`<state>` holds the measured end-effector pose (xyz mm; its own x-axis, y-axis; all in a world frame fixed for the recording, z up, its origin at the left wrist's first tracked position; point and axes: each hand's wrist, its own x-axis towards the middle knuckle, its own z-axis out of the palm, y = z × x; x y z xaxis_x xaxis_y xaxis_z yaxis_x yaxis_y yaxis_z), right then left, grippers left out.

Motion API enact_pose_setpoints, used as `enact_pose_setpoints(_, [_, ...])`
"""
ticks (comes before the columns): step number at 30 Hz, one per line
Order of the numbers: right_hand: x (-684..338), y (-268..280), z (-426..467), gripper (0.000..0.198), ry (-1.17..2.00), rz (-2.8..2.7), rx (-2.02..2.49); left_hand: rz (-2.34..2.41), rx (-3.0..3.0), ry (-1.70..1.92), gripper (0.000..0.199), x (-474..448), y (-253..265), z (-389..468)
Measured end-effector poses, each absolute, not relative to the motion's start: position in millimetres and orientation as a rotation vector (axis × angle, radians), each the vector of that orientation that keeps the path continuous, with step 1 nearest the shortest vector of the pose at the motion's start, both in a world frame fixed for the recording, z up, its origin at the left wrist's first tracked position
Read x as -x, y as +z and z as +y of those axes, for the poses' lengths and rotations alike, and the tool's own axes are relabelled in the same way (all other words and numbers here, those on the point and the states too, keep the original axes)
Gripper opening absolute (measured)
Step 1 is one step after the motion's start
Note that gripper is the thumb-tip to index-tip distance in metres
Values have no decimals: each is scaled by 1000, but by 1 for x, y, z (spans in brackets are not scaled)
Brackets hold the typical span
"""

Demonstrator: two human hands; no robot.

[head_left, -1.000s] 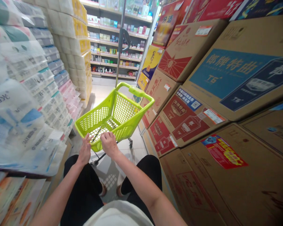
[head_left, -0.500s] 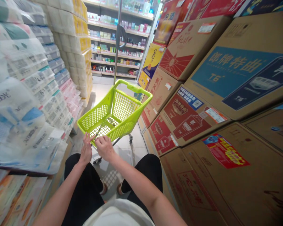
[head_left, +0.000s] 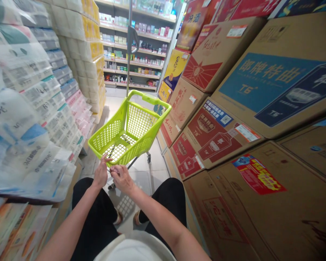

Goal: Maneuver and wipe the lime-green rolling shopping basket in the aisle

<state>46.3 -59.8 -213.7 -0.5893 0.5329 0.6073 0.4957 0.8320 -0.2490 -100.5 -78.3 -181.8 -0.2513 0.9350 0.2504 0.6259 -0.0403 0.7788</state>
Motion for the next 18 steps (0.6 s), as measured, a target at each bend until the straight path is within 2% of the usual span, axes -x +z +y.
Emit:
enact_pose_setpoints(4, [-66,-209,-28,21,40,-2268,740,1924,-1709,1024,74,101,-179,-76])
enact_pose_setpoints(8, [-84,-187,16,22,98,-2012,1081,2005,-1703,974,64,98,-180,-76])
enact_pose_setpoints(11, [-79,-186,14,24,125,-1859,1249,2036,-1712,952,60,99,-180,-78])
enact_pose_setpoints(18, [-53,-214,-36,19,-19,-2304,658,2035,-1750,891,64,114,-173,-82])
